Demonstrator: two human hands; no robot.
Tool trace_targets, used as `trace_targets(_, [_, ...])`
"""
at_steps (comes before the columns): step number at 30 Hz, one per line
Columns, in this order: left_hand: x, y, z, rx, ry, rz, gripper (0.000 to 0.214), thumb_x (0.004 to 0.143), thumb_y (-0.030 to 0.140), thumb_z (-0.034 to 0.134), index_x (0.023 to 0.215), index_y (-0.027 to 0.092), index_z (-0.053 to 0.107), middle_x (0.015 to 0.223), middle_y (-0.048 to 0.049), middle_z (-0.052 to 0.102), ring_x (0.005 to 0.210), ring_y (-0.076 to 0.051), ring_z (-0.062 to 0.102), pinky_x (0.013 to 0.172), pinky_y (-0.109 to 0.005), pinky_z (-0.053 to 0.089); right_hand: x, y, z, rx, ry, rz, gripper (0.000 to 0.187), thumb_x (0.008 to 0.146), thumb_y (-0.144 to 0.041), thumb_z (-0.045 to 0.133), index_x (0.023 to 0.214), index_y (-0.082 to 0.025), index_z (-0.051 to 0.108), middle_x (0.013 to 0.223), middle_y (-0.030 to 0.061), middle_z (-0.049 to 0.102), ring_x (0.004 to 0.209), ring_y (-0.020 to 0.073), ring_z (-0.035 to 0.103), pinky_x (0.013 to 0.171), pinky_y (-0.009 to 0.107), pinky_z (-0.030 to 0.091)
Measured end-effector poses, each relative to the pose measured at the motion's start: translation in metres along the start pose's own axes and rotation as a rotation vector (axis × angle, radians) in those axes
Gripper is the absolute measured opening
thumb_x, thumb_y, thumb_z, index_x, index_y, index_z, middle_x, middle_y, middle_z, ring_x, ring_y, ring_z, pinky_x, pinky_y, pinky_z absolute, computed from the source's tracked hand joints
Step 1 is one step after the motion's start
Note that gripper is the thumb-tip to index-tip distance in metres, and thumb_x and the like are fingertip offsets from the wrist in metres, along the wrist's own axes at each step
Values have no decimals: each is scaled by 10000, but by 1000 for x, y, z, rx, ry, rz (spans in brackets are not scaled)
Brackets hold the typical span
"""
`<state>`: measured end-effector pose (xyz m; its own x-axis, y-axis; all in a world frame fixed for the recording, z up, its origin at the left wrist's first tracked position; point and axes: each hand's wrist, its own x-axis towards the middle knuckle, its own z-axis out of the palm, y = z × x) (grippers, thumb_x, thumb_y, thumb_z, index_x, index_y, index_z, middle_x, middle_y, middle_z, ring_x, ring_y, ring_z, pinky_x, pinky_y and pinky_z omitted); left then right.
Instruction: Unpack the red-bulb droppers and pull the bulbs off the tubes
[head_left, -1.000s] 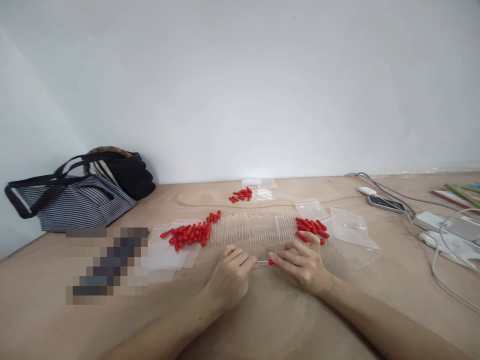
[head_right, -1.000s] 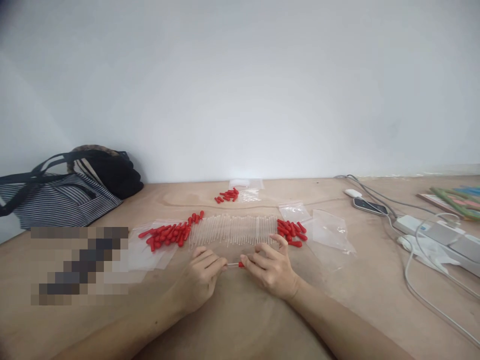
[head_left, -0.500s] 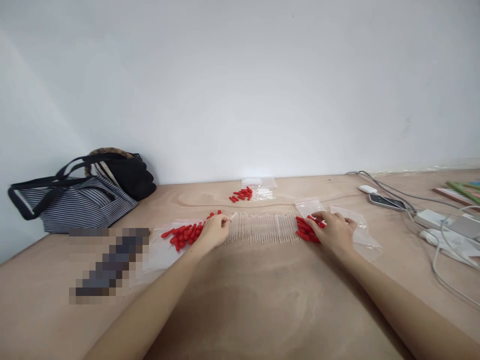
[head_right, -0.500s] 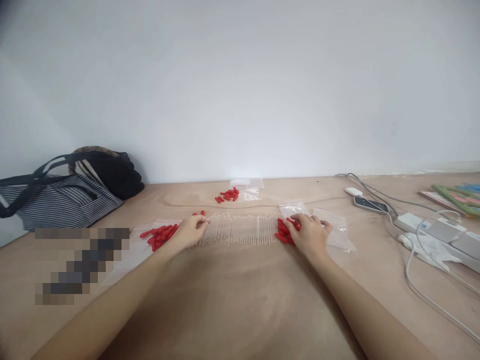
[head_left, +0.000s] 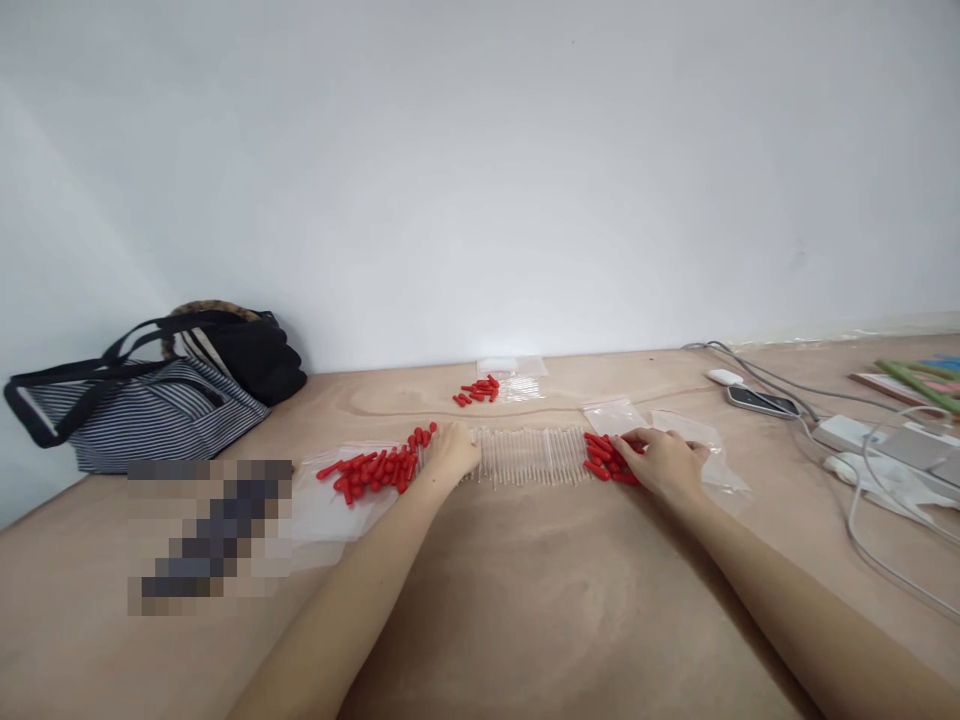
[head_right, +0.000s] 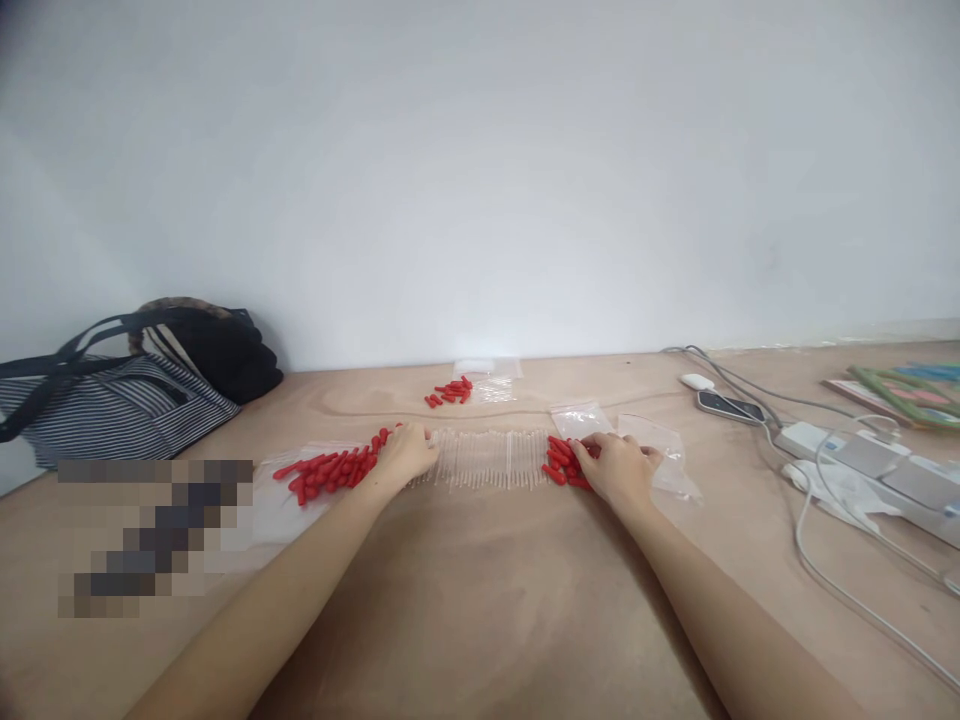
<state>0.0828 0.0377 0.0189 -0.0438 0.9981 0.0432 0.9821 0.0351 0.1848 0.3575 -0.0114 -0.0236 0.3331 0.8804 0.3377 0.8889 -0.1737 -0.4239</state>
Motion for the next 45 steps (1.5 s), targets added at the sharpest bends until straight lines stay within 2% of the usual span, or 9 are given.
trace_targets(6, [4, -8, 1, 28, -1, 5, 231, 705, 223, 558, 903, 161, 658, 936, -144, 664, 891, -269, 616, 688, -296, 459, 0, -2, -5, -33, -53, 41, 354, 734, -503, 423, 724, -245, 666, 752, 40, 663, 805, 252, 534, 790, 454, 198])
trace_targets(12, [27, -55, -21, 53, 43, -56, 200, 765, 250, 492, 817, 180, 672, 849, -93, 683, 833, -233, 624, 698, -283, 448, 1, -2, -10, -96, -45, 82, 454, 760, -544, 365, 632, -217, 653, 638, 59, 630, 762, 251, 523, 774, 445, 194])
trace_targets(16, [39, -77, -28, 84, 86, -82, 269, 762, 340, 511, 943, 197, 649, 1024, -94, 639, 974, -246, 562, 780, -303, 426, 2, 0, -10, -140, 54, 54, 471, 775, -535, 349, 604, -207, 641, 677, 68, 640, 771, 242, 496, 769, 443, 165])
trace_targets(22, [50, -70, -16, 93, 66, -74, 370, 673, 533, 555, 738, 197, 699, 1018, -139, 624, 1084, -347, 459, 855, -416, 375, 1, 0, -7, -126, 105, 21, 474, 780, -532, 341, 584, -207, 625, 684, 51, 639, 758, 217, 474, 755, 413, 156])
trace_targets(27, [57, -60, -12, 35, 88, -102, 261, 634, 413, 608, 681, 168, 684, 1012, -157, 617, 1127, -372, 412, 883, -441, 343, -1, -2, -6, -128, 142, -11, 483, 793, -522, 330, 577, -204, 623, 680, 46, 630, 742, 202, 466, 727, 386, 167])
trace_targets(32, [52, -53, -34, -134, 69, -66, 210, 696, 316, 527, 616, 154, 634, 775, -100, 652, 919, -300, 571, 744, -343, 416, -5, -5, -5, -119, 295, -77, 436, 800, -487, 379, 588, -201, 629, 703, 44, 634, 746, 201, 467, 732, 387, 176])
trace_targets(38, [2, -22, -53, -473, -180, 128, 270, 812, 339, 419, 797, 138, 599, 631, -9, 614, 533, -120, 580, 508, -209, 412, -36, -39, -2, 91, 370, -490, 246, 807, -383, 478, 773, -215, 656, 727, 28, 627, 724, 161, 491, 714, 329, 238])
trace_targets(43, [-50, 15, -21, -844, -659, 234, 247, 727, 379, 586, 770, 139, 547, 550, 35, 568, 435, -77, 510, 473, -195, 386, -68, -70, 4, 225, 452, -1008, 193, 768, -265, 580, 959, -261, 610, 792, -15, 640, 701, 106, 500, 731, 305, 269])
trace_targets(45, [-62, 23, -9, -993, -737, 221, 285, 687, 399, 627, 736, 133, 538, 520, 57, 517, 432, -57, 460, 474, -186, 360, -73, -74, 6, 204, 507, -1134, 180, 765, -212, 589, 929, -282, 612, 798, -40, 648, 706, 91, 504, 740, 305, 271])
